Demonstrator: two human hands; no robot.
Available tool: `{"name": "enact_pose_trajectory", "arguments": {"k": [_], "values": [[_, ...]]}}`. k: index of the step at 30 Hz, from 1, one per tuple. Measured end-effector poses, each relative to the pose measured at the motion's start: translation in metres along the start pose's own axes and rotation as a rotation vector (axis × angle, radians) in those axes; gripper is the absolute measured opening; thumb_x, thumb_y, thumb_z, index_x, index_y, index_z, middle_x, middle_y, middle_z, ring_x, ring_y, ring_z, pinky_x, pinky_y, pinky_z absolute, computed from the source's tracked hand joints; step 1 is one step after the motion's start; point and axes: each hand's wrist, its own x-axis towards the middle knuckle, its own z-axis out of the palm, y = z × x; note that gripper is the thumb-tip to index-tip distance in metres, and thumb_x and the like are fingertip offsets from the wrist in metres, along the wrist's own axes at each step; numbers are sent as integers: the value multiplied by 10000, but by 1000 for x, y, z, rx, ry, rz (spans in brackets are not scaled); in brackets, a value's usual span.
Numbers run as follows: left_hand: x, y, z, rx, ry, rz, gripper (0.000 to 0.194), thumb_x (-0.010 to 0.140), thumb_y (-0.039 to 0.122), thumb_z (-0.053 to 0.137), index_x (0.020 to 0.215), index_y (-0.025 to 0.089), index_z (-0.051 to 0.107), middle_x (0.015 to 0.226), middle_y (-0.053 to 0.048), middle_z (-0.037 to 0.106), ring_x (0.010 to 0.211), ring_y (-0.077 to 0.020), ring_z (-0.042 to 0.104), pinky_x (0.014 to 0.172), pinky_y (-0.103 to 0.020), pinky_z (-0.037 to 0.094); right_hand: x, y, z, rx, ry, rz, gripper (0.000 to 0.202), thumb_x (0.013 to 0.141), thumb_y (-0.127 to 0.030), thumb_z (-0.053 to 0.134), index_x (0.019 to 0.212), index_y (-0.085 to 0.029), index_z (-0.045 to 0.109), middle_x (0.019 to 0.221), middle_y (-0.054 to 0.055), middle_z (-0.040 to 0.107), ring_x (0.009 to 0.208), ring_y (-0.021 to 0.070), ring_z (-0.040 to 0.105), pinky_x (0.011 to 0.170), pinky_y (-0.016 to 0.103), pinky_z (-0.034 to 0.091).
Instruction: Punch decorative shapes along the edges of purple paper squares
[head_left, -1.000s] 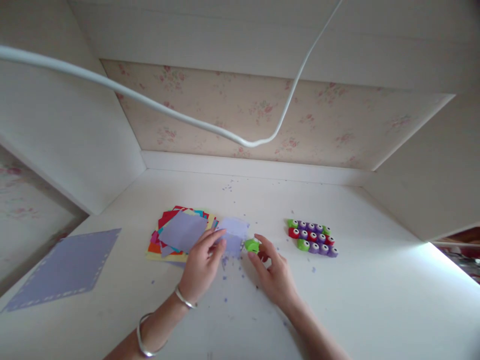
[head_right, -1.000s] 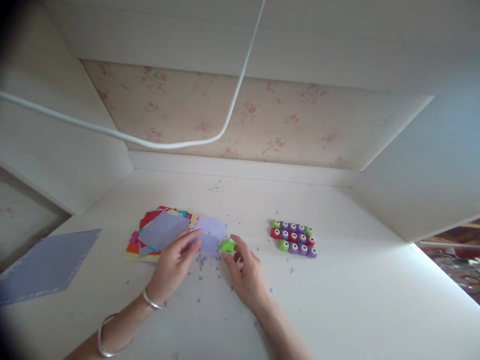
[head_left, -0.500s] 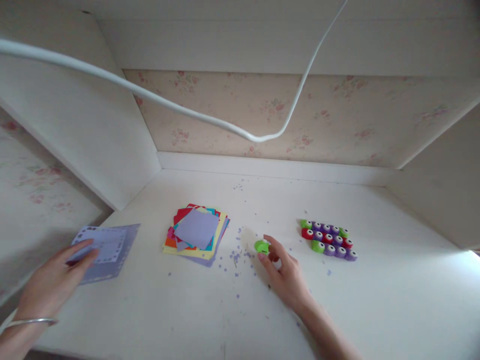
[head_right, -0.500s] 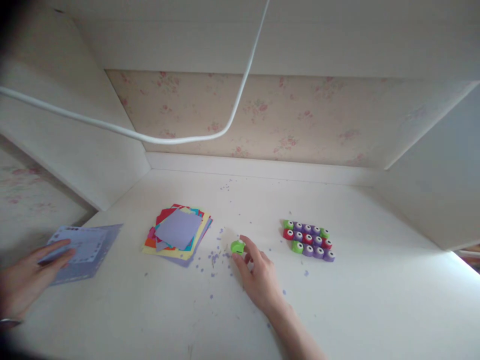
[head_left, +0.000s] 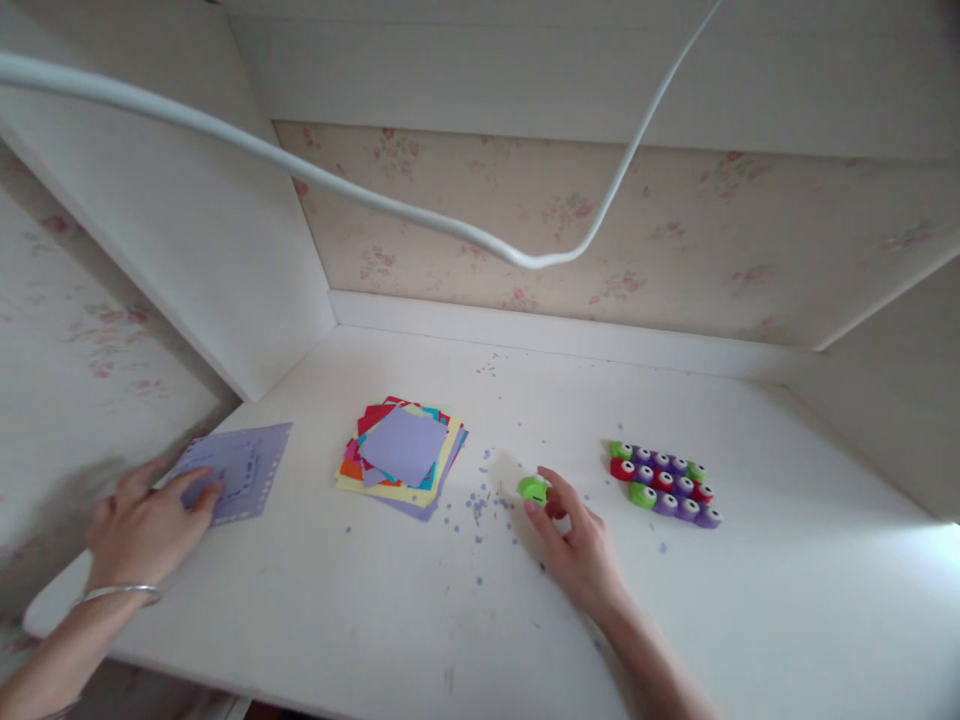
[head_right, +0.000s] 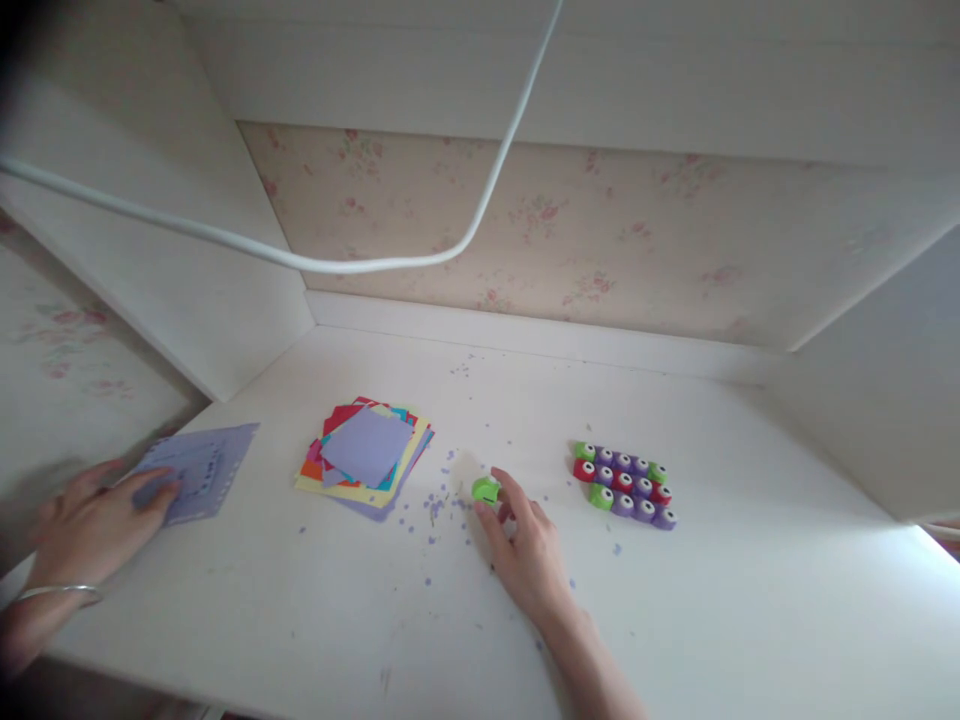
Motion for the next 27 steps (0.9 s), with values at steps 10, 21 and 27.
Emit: {"name": "enact_pose_trajectory", "arguments": {"k": [10,21,27], "values": [[-43,87,-4,-277,94,593,195,854,387,547,986,289,651,1070,-21,664,1023,-259,611,1005,-440,412,-2,-6,-7,10,-21,-59,398,942,-399,490,1312,-255,480,850,27,643,756,159,627,582,227,486],[-153,269,5,-720,-503,815,233,954,275,485,1151,227,599,1121,-62,651,976,-183,640,814,-289,553,6,1,-16,-305,-3,-160,289,926,-301,512,1205,-227,529,976,54,689,868,197,630,795,308,442],[-167,308,23,-783,-642,865,222,932,202,504,1132,195,602,1103,-76,654,1017,-200,623,910,-351,520,6,9,-33,-635,115,86,295,888,-276,545,1179,-232,569,930,57,695,838,218,649,732,300,418]]}}
